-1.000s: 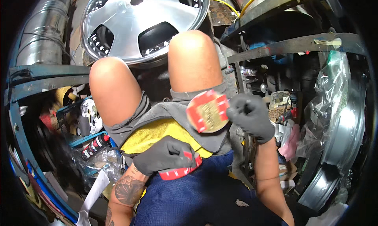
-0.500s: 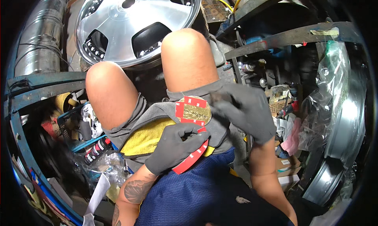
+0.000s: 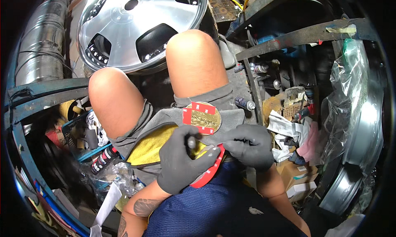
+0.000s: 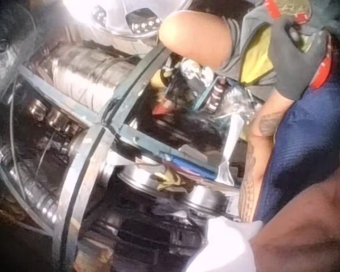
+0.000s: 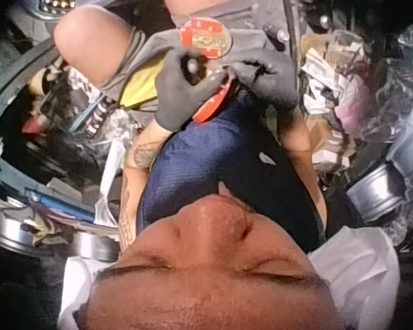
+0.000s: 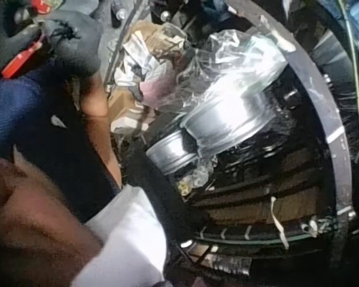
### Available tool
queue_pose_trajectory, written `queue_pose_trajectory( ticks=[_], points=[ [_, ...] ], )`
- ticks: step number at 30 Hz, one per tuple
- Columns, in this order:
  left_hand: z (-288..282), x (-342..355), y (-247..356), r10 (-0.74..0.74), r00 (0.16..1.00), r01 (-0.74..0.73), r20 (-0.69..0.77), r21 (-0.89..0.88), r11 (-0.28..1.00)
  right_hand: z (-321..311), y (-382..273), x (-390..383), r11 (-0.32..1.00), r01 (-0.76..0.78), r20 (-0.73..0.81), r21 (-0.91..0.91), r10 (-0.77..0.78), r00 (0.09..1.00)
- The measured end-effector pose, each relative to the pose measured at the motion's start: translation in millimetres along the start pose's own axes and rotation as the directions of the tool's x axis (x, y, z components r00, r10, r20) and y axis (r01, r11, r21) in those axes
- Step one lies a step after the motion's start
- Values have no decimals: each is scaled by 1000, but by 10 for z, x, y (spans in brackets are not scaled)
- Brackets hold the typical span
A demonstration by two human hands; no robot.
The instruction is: Cleaning a gold-colored emblem, applying adhesive tape to its back, and attaching it to the center of a hubcap.
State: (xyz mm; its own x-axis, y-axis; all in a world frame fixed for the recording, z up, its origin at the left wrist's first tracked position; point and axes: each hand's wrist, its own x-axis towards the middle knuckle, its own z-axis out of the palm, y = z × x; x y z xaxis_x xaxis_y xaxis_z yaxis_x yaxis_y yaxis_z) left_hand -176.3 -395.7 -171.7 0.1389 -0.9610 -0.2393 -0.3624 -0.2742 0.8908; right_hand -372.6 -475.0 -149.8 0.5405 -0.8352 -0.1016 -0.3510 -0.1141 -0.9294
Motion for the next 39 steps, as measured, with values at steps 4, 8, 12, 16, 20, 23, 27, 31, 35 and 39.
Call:
queue_pose_trajectory(
  ticks=[4,8,12,16,20,23,27,31,35,39],
  points=[
    [100,157,-173,256,932,-212,-256,186,959,167,133,-56,941,-284,-41,182,296,954],
    [193,330,-258,210,957,-162,-202,229,960,333,203,-17,993,-119,-313,-16,108,944],
    [177,324,-285,126,972,-114,-199,70,991,341,240,14,976,-56,-325,-212,-16,945],
    [152,316,-235,116,972,-107,-203,57,993,334,291,52,958,-18,-338,-285,-83,937],
    [150,328,-225,101,976,-97,-194,29,995,310,282,72,960,-18,-324,-281,-77,943],
    [125,330,-219,61,987,-60,-151,14,998,277,280,71,944,-18,-301,-329,-86,950],
    [142,320,-255,47,986,-53,-163,-32,998,253,258,106,938,-10,-279,-348,-93,956],
    [126,331,-248,105,982,-102,-157,26,994,223,287,106,939,-18,-269,-344,-80,960],
    [120,354,-221,77,987,-74,-144,26,997,200,273,133,931,-10,-263,-366,-94,960],
    [138,359,-226,91,984,-87,-155,35,996,146,266,166,910,48,-212,-412,-147,966]
  ],
)
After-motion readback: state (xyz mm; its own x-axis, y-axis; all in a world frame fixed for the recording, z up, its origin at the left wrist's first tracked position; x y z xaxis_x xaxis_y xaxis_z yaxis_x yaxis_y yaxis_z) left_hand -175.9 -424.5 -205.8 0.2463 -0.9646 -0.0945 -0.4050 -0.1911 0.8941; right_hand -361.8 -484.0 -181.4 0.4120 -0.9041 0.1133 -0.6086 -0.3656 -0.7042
